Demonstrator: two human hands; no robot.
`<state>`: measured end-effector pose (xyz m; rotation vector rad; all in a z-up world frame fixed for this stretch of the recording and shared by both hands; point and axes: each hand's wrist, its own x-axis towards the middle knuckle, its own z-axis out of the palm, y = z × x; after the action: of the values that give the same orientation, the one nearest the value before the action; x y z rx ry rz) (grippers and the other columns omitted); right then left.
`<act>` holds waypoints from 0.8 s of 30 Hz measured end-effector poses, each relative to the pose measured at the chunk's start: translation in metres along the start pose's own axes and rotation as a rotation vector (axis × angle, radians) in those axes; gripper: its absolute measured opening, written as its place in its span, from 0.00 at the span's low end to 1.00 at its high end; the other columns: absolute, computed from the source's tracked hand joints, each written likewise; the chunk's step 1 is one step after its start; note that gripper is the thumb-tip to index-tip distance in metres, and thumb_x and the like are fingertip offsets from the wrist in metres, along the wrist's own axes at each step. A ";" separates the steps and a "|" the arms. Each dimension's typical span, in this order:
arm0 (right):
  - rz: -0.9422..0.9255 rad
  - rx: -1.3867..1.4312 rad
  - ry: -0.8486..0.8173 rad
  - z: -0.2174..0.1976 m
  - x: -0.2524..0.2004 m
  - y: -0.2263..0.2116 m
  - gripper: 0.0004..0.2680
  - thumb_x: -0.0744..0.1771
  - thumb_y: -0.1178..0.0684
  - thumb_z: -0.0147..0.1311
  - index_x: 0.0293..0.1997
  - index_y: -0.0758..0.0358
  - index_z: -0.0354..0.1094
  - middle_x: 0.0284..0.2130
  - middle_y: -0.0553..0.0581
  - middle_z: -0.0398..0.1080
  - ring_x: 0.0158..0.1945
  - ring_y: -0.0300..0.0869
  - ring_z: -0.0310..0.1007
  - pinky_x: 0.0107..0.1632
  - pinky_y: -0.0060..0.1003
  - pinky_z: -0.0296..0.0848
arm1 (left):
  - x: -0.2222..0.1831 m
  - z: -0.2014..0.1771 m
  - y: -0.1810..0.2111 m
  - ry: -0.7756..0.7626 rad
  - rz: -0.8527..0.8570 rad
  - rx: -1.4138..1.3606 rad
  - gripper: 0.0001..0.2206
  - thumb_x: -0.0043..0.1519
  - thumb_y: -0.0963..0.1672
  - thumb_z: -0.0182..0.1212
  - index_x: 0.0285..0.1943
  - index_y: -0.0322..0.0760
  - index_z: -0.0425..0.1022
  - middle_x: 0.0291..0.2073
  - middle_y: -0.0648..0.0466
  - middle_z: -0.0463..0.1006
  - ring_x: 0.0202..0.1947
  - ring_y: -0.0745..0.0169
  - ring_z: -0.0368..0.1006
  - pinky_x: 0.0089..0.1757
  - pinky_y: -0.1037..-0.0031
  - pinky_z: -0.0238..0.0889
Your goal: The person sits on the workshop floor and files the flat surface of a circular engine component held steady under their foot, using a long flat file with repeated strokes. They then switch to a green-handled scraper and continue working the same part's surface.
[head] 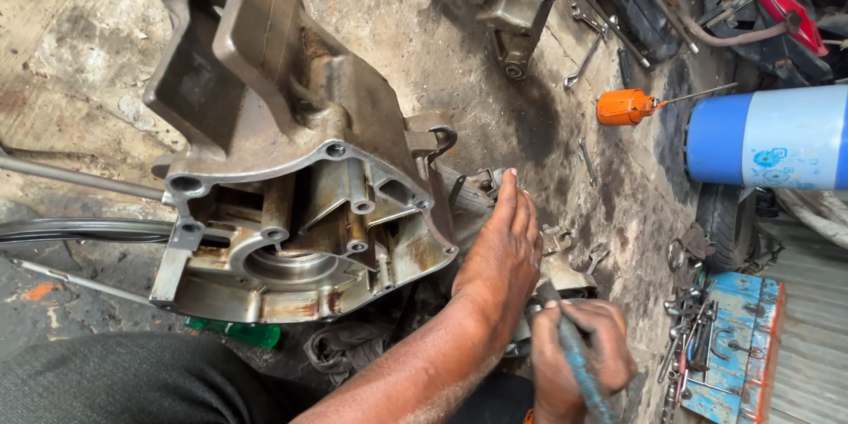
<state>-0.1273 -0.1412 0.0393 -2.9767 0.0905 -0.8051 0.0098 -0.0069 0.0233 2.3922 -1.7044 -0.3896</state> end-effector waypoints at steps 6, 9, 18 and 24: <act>0.078 0.105 -0.013 -0.002 -0.001 0.000 0.06 0.60 0.69 0.59 0.35 0.69 0.67 0.32 0.61 0.74 0.37 0.44 0.78 0.38 0.32 0.76 | 0.002 -0.003 0.001 0.021 -0.014 -0.001 0.36 0.66 0.57 0.51 0.77 0.31 0.54 0.74 0.34 0.53 0.75 0.31 0.42 0.62 0.31 0.24; 0.085 0.032 0.063 -0.003 -0.001 0.000 0.06 0.62 0.71 0.58 0.35 0.69 0.67 0.30 0.62 0.73 0.34 0.45 0.77 0.40 0.33 0.75 | 0.005 -0.003 0.002 0.016 -0.028 0.015 0.38 0.65 0.57 0.52 0.78 0.32 0.50 0.75 0.33 0.51 0.74 0.32 0.42 0.62 0.32 0.23; 0.063 0.019 0.043 -0.005 0.006 -0.001 0.06 0.61 0.70 0.59 0.34 0.69 0.67 0.31 0.62 0.73 0.36 0.46 0.78 0.39 0.35 0.76 | 0.010 -0.005 0.005 0.023 -0.030 0.024 0.38 0.66 0.57 0.54 0.79 0.34 0.50 0.74 0.32 0.52 0.74 0.30 0.41 0.62 0.31 0.24; 0.078 -0.012 0.025 -0.005 0.012 -0.008 0.06 0.61 0.70 0.60 0.33 0.70 0.68 0.31 0.62 0.73 0.36 0.46 0.78 0.42 0.36 0.76 | 0.008 -0.008 0.003 -0.013 -0.004 0.032 0.38 0.64 0.58 0.53 0.79 0.35 0.50 0.75 0.32 0.49 0.74 0.31 0.40 0.62 0.31 0.23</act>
<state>-0.1197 -0.1343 0.0503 -2.9535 0.2114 -0.8353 0.0124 -0.0157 0.0305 2.4208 -1.7243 -0.3819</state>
